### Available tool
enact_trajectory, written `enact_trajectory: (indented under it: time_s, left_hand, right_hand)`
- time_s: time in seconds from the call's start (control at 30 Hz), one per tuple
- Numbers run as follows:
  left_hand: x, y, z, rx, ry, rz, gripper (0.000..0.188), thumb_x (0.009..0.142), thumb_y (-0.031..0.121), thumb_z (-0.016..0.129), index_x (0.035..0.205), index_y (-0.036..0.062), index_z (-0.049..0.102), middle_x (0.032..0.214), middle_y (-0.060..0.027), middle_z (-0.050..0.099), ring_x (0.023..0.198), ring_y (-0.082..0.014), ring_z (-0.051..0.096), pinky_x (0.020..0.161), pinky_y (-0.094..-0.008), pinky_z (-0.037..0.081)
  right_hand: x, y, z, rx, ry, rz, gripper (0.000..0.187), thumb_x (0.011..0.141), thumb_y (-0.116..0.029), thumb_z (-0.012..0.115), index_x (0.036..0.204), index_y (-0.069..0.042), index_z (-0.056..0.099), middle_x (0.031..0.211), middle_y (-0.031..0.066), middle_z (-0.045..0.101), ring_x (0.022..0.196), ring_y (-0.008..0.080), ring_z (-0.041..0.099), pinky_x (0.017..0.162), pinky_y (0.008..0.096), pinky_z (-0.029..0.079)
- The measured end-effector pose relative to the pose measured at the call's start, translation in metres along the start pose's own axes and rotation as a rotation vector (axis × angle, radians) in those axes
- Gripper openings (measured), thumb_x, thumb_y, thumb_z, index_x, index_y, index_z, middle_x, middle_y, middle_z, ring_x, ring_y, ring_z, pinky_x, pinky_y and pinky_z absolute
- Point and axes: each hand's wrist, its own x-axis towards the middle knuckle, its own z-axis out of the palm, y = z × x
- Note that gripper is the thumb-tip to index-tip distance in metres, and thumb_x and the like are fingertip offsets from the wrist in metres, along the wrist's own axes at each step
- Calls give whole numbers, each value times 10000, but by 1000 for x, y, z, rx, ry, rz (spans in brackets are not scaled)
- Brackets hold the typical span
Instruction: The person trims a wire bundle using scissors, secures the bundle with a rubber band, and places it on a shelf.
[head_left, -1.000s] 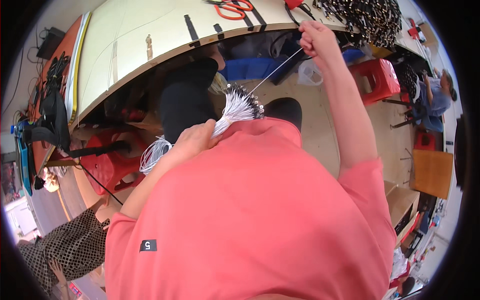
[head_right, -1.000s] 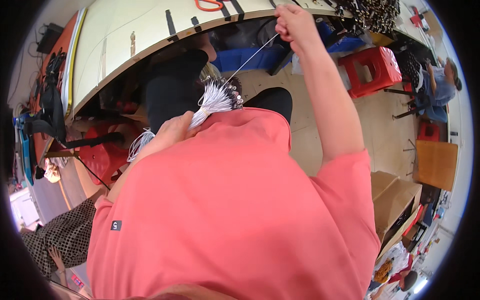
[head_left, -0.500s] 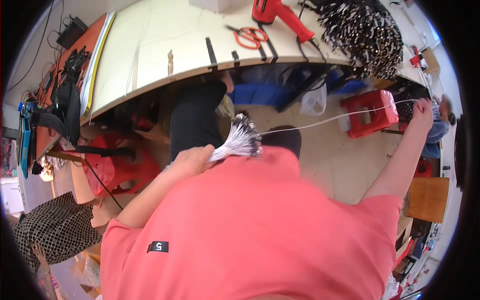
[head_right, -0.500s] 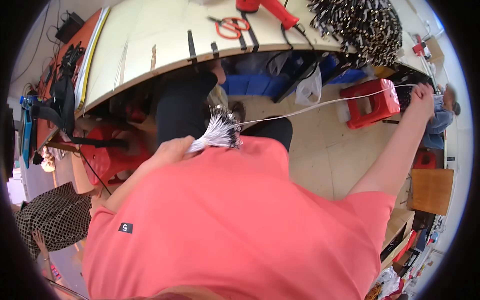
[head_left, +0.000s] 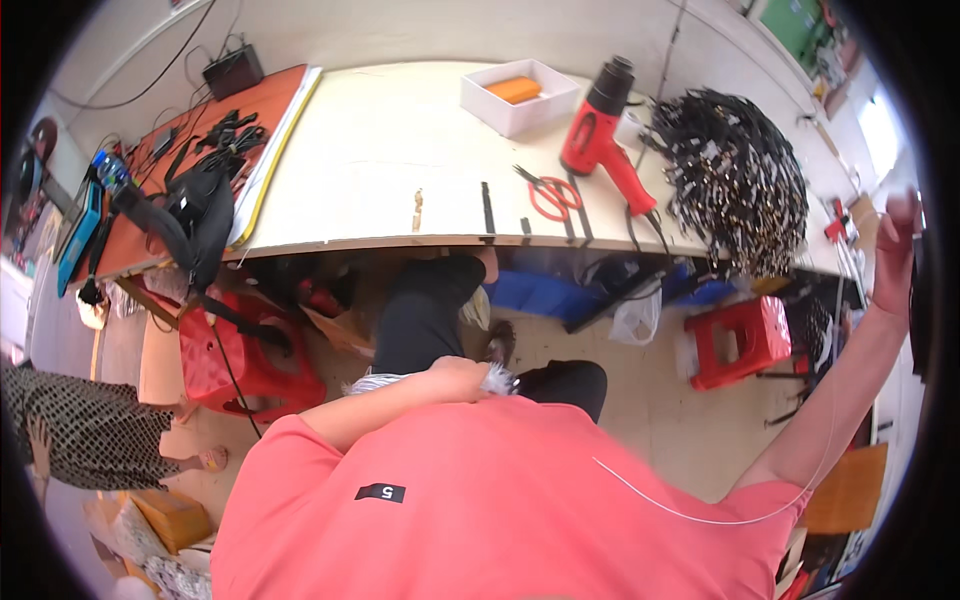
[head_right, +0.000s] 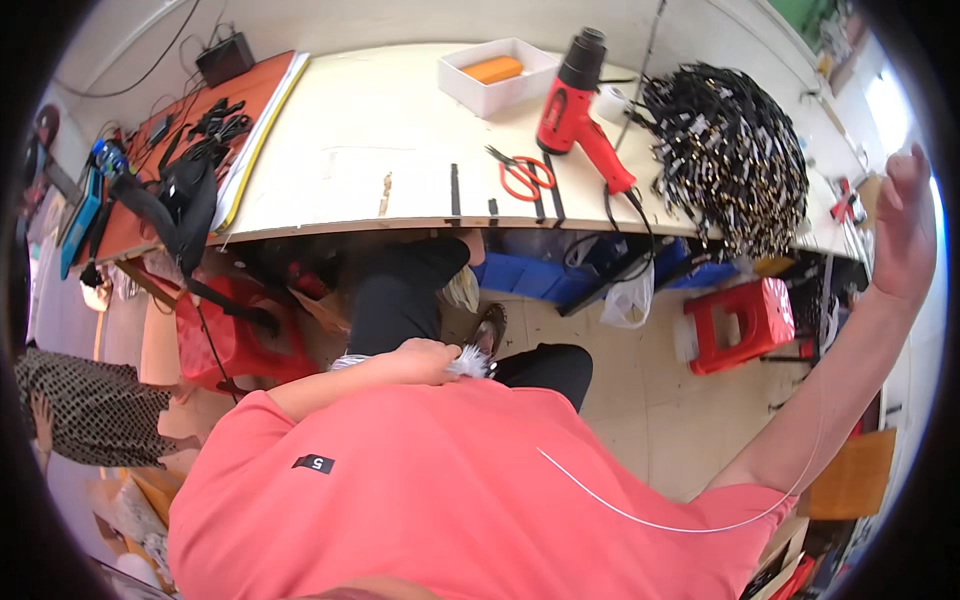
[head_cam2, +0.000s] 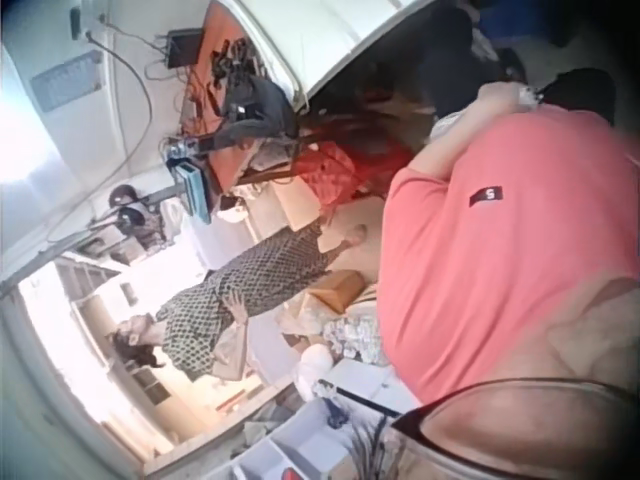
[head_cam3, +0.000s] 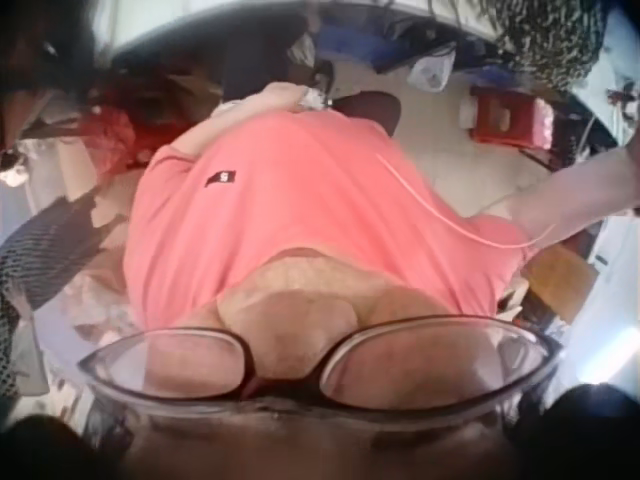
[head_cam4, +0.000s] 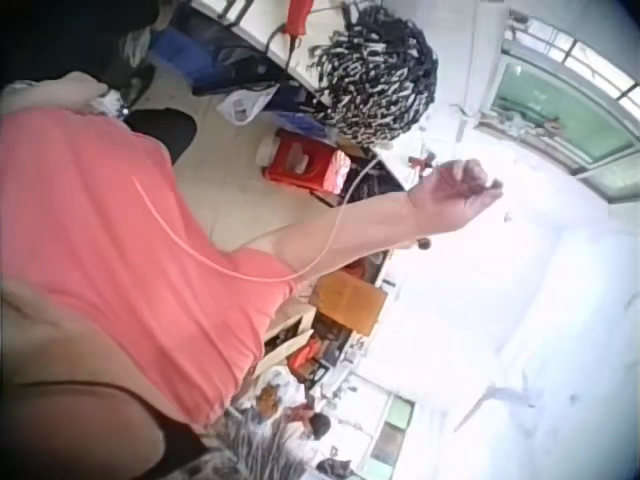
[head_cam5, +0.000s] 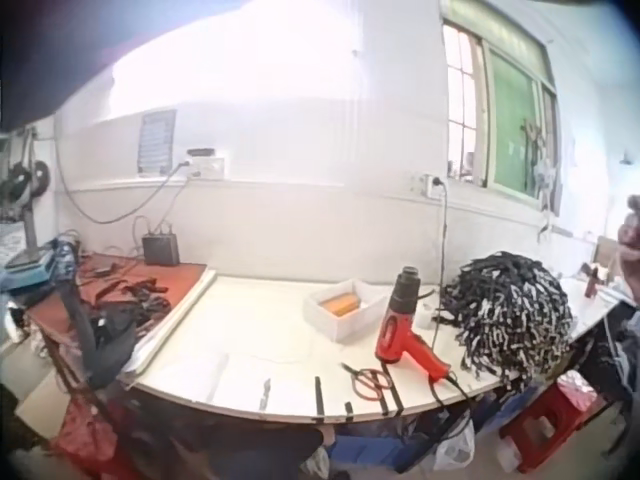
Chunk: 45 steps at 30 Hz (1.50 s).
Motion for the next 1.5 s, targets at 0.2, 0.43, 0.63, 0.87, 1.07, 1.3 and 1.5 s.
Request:
enact_trajectory:
  time_s: [0.2, 0.43, 0.63, 0.87, 1.07, 1.3, 1.5]
  left_hand:
    - [4, -28, 11, -103, 79, 110, 316, 811, 301, 540, 971, 30, 556, 910, -205, 622, 899, -364, 603, 759, -446, 470]
    - [4, -55, 20, -261, 268, 321, 204, 809, 216, 518, 886, 28, 539, 868, -213, 603, 873, -376, 593, 725, -449, 466]
    - [-7, -63, 5, -421, 239, 286, 205, 833, 201, 483, 930, 32, 544, 896, -201, 605, 899, -371, 587, 745, -435, 462]
    - [4, -80, 29, -524, 300, 369, 259, 860, 237, 445, 1004, 59, 566, 964, -200, 612, 937, -358, 583, 772, -409, 469]
    - [-6, -56, -9, -351, 180, 196, 302, 859, 302, 454, 1001, 51, 548, 961, -207, 614, 928, -340, 596, 760, -415, 480]
    - [70, -4, -10, 86, -288, 87, 530, 818, 374, 538, 1122, -45, 425, 1015, -268, 593, 980, -387, 573, 804, -442, 461]
    - [99, 3, 40, 73, -270, 17, 865, 666, 383, 717, 1304, -27, 301, 1041, -242, 597, 954, -356, 598, 811, -399, 470]
  right_hand:
    - [61, 102, 198, 19, -173, 14, 301, 962, -112, 401, 1200, 69, 435, 863, 65, 436, 776, 138, 431, 604, 216, 400]
    - [170, 216, 354, 87, 40, -23, 183, 901, -137, 511, 1008, 11, 515, 901, 123, 591, 869, 248, 610, 707, 325, 543]
    - [235, 392, 323, -561, -117, 114, 864, 771, -307, 690, 1429, -169, 148, 1391, 98, 320, 1233, 287, 352, 876, 467, 439]
    - [-31, 428, 289, -454, -526, 734, 190, 874, -101, 545, 1021, -1, 612, 867, 74, 648, 734, 142, 637, 561, 249, 483]
    - [-179, 365, 178, -224, -150, 1199, 211, 907, -179, 511, 902, 9, 608, 729, 64, 619, 587, 97, 590, 478, 177, 414]
    - [-334, 336, 107, -144, 166, 1424, 227, 918, -189, 498, 910, 3, 618, 735, 45, 623, 626, 84, 578, 524, 196, 439]
    - [-392, 333, 95, -165, 246, 1245, 229, 890, -194, 530, 909, 6, 641, 792, 30, 642, 707, 74, 575, 661, 228, 471]
